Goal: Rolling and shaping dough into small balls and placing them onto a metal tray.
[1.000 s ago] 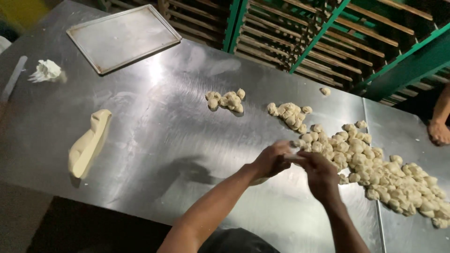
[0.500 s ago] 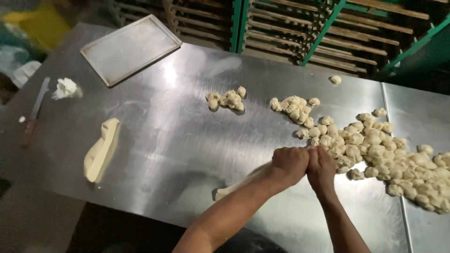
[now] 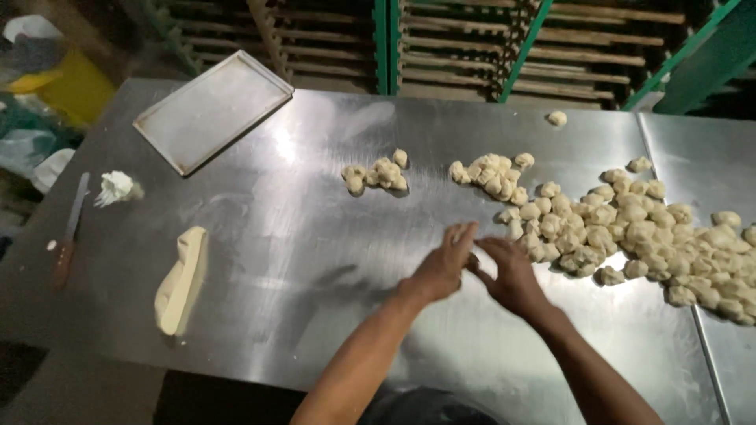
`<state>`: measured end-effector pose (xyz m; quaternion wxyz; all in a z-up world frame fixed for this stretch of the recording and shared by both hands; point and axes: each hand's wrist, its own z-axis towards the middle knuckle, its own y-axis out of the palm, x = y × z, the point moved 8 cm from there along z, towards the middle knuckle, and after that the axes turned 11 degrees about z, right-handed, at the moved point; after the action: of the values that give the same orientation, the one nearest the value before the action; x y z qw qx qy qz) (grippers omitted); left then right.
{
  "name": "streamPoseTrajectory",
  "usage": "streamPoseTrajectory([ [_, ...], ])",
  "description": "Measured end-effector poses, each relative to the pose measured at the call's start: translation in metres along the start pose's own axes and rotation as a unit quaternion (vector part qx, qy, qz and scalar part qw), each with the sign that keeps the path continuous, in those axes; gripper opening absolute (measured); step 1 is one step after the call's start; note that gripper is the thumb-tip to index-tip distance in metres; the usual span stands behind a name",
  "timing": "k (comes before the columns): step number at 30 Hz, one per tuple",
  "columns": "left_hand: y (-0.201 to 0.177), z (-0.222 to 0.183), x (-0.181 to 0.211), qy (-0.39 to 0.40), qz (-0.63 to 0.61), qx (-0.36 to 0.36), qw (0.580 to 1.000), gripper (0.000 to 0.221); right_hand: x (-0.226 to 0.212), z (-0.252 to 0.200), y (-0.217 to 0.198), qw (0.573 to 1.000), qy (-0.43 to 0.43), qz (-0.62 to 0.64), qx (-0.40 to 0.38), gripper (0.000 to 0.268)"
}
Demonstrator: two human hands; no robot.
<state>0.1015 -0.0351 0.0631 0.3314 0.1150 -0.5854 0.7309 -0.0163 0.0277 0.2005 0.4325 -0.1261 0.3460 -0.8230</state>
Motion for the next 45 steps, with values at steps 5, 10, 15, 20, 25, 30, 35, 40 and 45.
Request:
streamPoseTrajectory([
  [5,0.009,-0.016,0.021,0.045,-0.218,-0.022,0.975,0.034,0.054,-0.063,0.017,0.913,0.295,0.279,-0.033,0.022],
  [10,0.017,-0.015,0.074,0.008,-0.078,-0.099,0.992,0.025,0.069,-0.082,-0.004,0.867,0.423,0.26,0.027,0.02],
  [15,-0.002,-0.008,0.129,0.042,0.033,-0.118,0.992,0.018,0.036,-0.06,-0.013,0.88,0.304,0.363,0.04,0.035],
  [20,-0.006,0.001,0.127,0.001,0.09,-0.114,0.989,0.016,0.082,-0.106,0.01,0.852,0.478,0.212,0.025,0.048],
  [25,0.081,0.01,0.023,-0.044,0.17,-0.101,0.979,0.014,0.069,-0.148,0.062,0.644,0.55,0.524,-0.087,0.036],
  [30,0.066,-0.004,-0.074,-0.269,0.123,-0.179,0.938,0.023,0.029,-0.097,0.036,0.779,0.335,0.459,-0.263,0.023],
  [35,0.036,-0.013,-0.006,-0.086,-0.023,-0.084,0.992,0.097,0.0,0.017,-0.03,0.998,0.02,-0.062,0.002,0.039],
  [40,-0.013,-0.023,0.045,0.088,-0.127,0.131,0.979,0.085,0.043,-0.05,0.028,0.922,0.222,0.299,-0.103,0.016],
  [45,0.015,-0.02,0.059,-0.025,-0.19,-0.107,0.976,0.021,0.061,-0.044,-0.018,0.864,0.447,0.231,-0.018,0.023],
])
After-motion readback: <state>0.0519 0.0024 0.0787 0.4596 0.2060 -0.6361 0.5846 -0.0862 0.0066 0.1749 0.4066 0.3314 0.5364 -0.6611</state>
